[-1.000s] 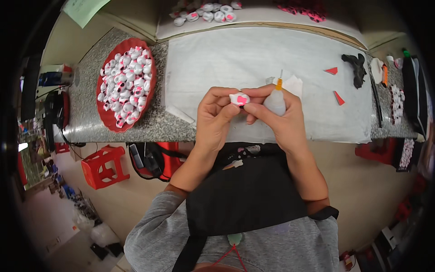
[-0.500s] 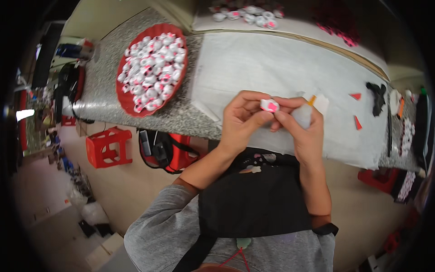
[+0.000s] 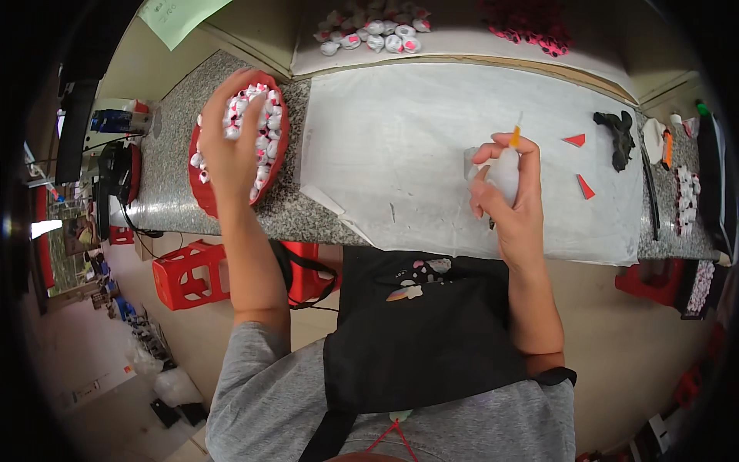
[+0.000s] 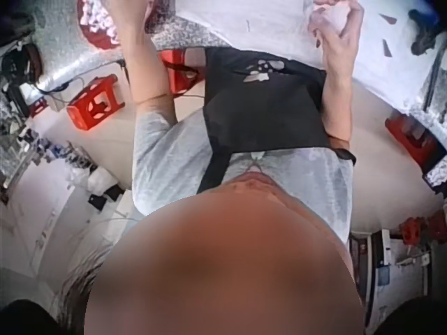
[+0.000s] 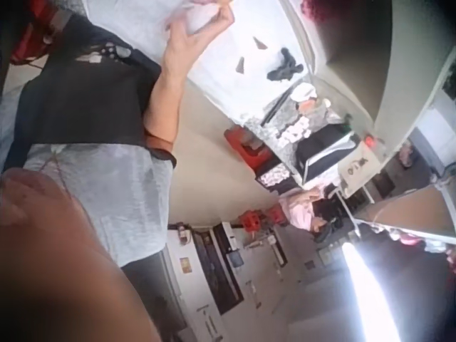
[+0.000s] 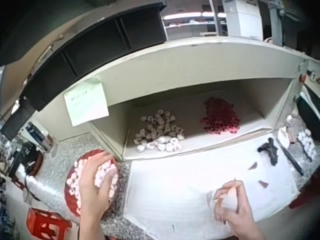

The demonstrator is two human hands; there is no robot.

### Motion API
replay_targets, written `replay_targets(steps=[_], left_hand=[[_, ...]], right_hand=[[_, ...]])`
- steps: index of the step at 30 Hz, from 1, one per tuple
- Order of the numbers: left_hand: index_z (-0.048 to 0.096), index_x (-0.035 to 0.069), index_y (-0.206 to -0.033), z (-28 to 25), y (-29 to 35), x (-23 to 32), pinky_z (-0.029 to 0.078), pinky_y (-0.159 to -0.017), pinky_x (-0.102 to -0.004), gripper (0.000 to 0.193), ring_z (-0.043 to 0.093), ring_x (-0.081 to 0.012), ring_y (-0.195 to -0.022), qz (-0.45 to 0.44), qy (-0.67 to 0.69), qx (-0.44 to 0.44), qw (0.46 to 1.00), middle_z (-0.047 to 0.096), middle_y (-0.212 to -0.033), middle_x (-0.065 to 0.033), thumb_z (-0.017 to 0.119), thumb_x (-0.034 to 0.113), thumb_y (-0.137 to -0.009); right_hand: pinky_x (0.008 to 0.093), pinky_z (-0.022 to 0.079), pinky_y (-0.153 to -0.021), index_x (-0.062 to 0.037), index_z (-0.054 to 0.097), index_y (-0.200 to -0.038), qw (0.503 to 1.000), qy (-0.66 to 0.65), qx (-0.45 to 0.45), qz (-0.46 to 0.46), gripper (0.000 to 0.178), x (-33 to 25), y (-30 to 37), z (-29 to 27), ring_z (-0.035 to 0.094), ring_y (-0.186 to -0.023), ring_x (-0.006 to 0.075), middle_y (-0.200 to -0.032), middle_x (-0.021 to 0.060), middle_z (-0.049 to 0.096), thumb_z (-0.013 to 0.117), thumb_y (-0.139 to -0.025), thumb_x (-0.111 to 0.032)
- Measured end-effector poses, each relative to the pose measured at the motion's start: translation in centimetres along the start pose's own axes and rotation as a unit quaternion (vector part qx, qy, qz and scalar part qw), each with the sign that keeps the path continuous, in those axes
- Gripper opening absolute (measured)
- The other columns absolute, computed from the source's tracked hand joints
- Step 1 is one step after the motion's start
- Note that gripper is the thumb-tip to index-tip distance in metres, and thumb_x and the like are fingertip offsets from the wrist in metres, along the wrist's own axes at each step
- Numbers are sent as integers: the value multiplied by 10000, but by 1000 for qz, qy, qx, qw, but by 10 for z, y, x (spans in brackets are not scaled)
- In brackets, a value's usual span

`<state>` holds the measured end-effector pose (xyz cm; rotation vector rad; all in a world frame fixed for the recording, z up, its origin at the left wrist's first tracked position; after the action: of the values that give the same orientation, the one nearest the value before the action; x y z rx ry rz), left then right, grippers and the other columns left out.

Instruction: Gluing small pink bows onto white cat-shaped toy heads at an assembly station.

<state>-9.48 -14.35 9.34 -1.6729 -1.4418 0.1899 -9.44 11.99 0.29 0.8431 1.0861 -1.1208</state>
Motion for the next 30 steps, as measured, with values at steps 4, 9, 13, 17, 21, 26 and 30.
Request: replay_targets(steps=[4, 9, 13, 17, 21, 26, 30], left_hand=[[560, 78, -864, 115, -27, 35, 352, -800, -348, 225, 469, -256, -918, 242, -44, -112, 963, 543, -922, -72, 557, 30, -644], [552, 66, -806, 167, -33, 24, 377, -731, -334, 154, 508, -187, -785, 284, -53, -174, 941, 544, -848, -60, 532, 43, -655], [548, 30, -849, 145, -36, 29, 409, -613, -243, 166, 526, -150, -723, 126, 148, -143, 970, 535, -832, -56, 554, 37, -683], [503, 9, -938, 119, -8, 54, 402, -651, -233, 204, 514, -119, -752, -152, 409, -211, 875, 519, -848, -53, 512, 33, -736], [463, -9, -976, 117, 47, 75, 405, -727, -263, 220, 501, -143, -811, -299, 612, -206, 703, 515, -899, -85, 476, 43, -762], [472, -14, -971, 125, 86, 93, 421, -742, -297, 231, 500, -167, -857, -351, 669, -197, 625, 515, -927, -118, 501, 29, -746], [449, -17, -1004, 121, 94, 92, 424, -755, -291, 294, 512, -181, -861, -299, 649, -152, 683, 505, -972, -133, 514, -35, -718]], right_hand=[[222, 360, -410, -26, 301, -966, 1000, -16, -13, -19, 361, -13, 9, -6, 426, -579, 139, -962, 119, 382, 403, -619, -27], [260, 428, -460, -17, 330, -969, 1000, -19, 5, -21, 306, -20, 19, -25, 471, -717, 178, -966, 121, 390, 443, -690, -74], [278, 447, -511, 5, 372, -978, 999, -29, 34, -24, 295, -21, 21, -36, 479, -759, 187, -995, 121, 393, 475, -726, -107], [283, 444, -544, 15, 406, -937, 996, -29, 75, -47, 258, -32, 22, -43, 482, -745, 179, -992, 124, 407, 501, -723, -94], [255, 419, -521, 1, 430, -917, 979, -120, 97, -132, 282, -32, 23, -55, 482, -742, 151, -925, 109, 437, 558, -667, -24], [210, 360, -548, -11, 431, -873, 961, -184, 163, -126, 258, -37, 27, -49, 426, -700, 115, -907, 94, 434, 557, -648, -10], [225, 375, -574, -20, 448, -847, 962, -27, 140, -233, 289, -48, 34, -38, 448, -704, 139, -840, 87, 435, 616, -612, -36]])
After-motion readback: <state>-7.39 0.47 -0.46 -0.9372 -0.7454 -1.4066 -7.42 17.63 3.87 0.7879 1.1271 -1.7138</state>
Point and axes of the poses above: each hand's wrist, its own y-axis away from the middle knuckle, its own z-axis out of the palm, x = y × z, the point moved 6 cm from there along -y, towards the middle knuckle
